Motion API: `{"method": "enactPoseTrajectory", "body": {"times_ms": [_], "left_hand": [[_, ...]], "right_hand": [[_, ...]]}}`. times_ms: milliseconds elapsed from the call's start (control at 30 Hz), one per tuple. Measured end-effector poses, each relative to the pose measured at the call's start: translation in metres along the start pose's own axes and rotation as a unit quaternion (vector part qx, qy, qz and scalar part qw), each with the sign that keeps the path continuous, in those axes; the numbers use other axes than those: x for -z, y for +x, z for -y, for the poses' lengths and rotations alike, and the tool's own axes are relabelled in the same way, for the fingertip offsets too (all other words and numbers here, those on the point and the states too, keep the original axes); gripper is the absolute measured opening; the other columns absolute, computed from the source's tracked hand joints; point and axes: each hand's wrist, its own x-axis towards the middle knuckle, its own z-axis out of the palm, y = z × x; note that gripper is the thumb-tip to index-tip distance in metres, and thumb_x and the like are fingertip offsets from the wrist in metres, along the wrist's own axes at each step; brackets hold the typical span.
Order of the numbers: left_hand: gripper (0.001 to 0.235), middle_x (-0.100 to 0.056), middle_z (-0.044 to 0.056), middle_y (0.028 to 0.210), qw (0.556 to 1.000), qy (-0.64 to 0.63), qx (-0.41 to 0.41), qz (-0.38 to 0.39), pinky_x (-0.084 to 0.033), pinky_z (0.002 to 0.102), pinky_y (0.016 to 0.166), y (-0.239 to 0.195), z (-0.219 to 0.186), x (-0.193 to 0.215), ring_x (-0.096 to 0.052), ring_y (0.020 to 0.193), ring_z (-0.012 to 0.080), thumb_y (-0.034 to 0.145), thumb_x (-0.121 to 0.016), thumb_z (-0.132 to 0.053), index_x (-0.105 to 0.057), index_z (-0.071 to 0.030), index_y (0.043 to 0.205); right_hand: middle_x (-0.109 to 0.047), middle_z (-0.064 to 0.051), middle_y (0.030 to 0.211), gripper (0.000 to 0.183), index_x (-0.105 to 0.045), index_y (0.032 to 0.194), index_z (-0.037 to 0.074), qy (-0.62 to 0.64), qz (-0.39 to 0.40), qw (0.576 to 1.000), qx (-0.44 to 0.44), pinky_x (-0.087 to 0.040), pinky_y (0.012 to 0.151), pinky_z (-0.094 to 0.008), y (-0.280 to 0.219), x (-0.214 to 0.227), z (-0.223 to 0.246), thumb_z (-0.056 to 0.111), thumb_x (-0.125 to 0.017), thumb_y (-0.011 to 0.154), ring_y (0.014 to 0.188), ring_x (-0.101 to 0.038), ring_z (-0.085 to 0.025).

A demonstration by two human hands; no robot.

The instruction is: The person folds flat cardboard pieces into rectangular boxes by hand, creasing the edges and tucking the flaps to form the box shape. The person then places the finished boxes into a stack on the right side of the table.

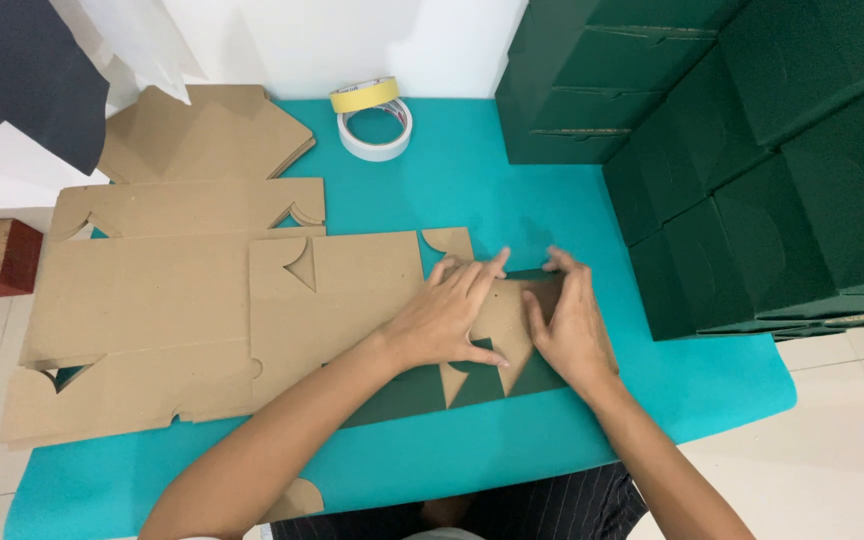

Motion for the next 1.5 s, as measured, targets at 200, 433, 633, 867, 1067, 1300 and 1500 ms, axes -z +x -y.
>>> {"method": "enactPoseTrajectory", "body": {"times_ms": [200, 433, 633, 867, 1067, 1300, 1500], "left_hand": [[0.091, -0.048, 0.009, 0.137, 0.988, 0.141, -0.063, -0.025, -0.031, 0.048, 0.103, -0.004, -0.001, -0.003, -0.052, 0.123, 0.0233, 0.082, -0.05, -0.076, -0.051, -0.006, 0.139], [0.089, -0.053, 0.013, 0.142, 0.976, 0.199, -0.078, -0.05, -0.027, 0.052, 0.107, -0.006, 0.003, -0.021, -0.051, 0.131, 0.0209, 0.086, -0.045, -0.073, -0.045, -0.004, 0.143], [0.081, -0.054, 0.012, 0.142, 0.978, 0.179, -0.079, -0.069, -0.024, 0.053, 0.11, -0.01, 0.005, -0.023, -0.051, 0.131, 0.0195, 0.091, -0.041, -0.069, -0.049, -0.005, 0.141], [0.052, -0.053, 0.009, 0.136, 0.977, 0.193, -0.011, -0.087, -0.031, 0.052, 0.107, -0.008, 0.007, 0.01, -0.053, 0.125, 0.0212, 0.099, -0.042, -0.047, -0.054, -0.01, 0.133], [0.058, -0.045, 0.024, 0.141, 0.961, 0.159, 0.18, -0.136, -0.023, 0.057, 0.11, -0.01, 0.02, 0.024, -0.038, 0.14, 0.0372, 0.101, -0.047, -0.037, -0.041, 0.003, 0.143], [0.062, -0.052, 0.017, 0.129, 0.973, 0.093, 0.195, -0.082, -0.02, 0.056, 0.11, -0.006, 0.039, 0.015, -0.049, 0.129, 0.0308, 0.096, -0.059, -0.026, -0.034, 0.0, 0.147], [0.065, -0.049, 0.02, 0.132, 0.973, 0.086, 0.194, -0.094, -0.017, 0.058, 0.109, -0.006, 0.035, 0.018, -0.041, 0.136, 0.0338, 0.097, -0.058, -0.033, -0.034, 0.001, 0.147]], "right_hand": [[-0.058, 0.001, 0.125, 0.048, -0.061, 0.13, 0.018, -0.094, -0.009, 0.99, 0.106, -0.033, 0.118, -0.044, -0.01, 0.005, 0.002, -0.004, -0.043, 0.091, 0.13, -0.053, -0.025], [-0.066, 0.001, 0.132, 0.047, -0.063, 0.134, 0.018, -0.16, -0.057, 0.975, 0.144, -0.031, 0.118, -0.047, -0.014, 0.003, 0.01, -0.001, -0.045, 0.094, 0.124, -0.058, -0.023], [-0.069, -0.003, 0.127, 0.046, -0.066, 0.132, 0.015, -0.261, -0.108, 0.951, 0.125, -0.026, 0.121, -0.047, -0.015, -0.003, 0.005, 0.001, -0.046, 0.092, 0.118, -0.064, -0.017], [-0.074, -0.004, 0.112, 0.033, -0.072, 0.115, 0.013, -0.267, -0.172, 0.936, 0.15, -0.042, 0.11, -0.039, -0.009, -0.01, 0.007, 0.029, -0.057, 0.092, 0.108, -0.068, -0.018], [-0.064, -0.006, 0.111, 0.032, -0.068, 0.118, 0.015, -0.246, -0.134, 0.949, 0.148, -0.045, 0.102, -0.042, -0.007, -0.002, 0.022, 0.036, -0.049, 0.103, 0.108, -0.063, -0.025], [-0.057, 0.004, 0.081, 0.026, -0.071, 0.088, 0.019, -0.161, -0.077, 0.973, 0.146, -0.05, 0.076, -0.027, 0.004, -0.007, 0.022, 0.035, -0.055, 0.101, 0.083, -0.062, -0.014], [-0.05, 0.003, 0.087, 0.017, -0.061, 0.1, 0.02, -0.142, -0.026, 0.98, 0.136, -0.048, 0.077, -0.033, 0.014, -0.028, 0.005, 0.036, -0.057, 0.098, 0.089, -0.058, -0.018]]}}
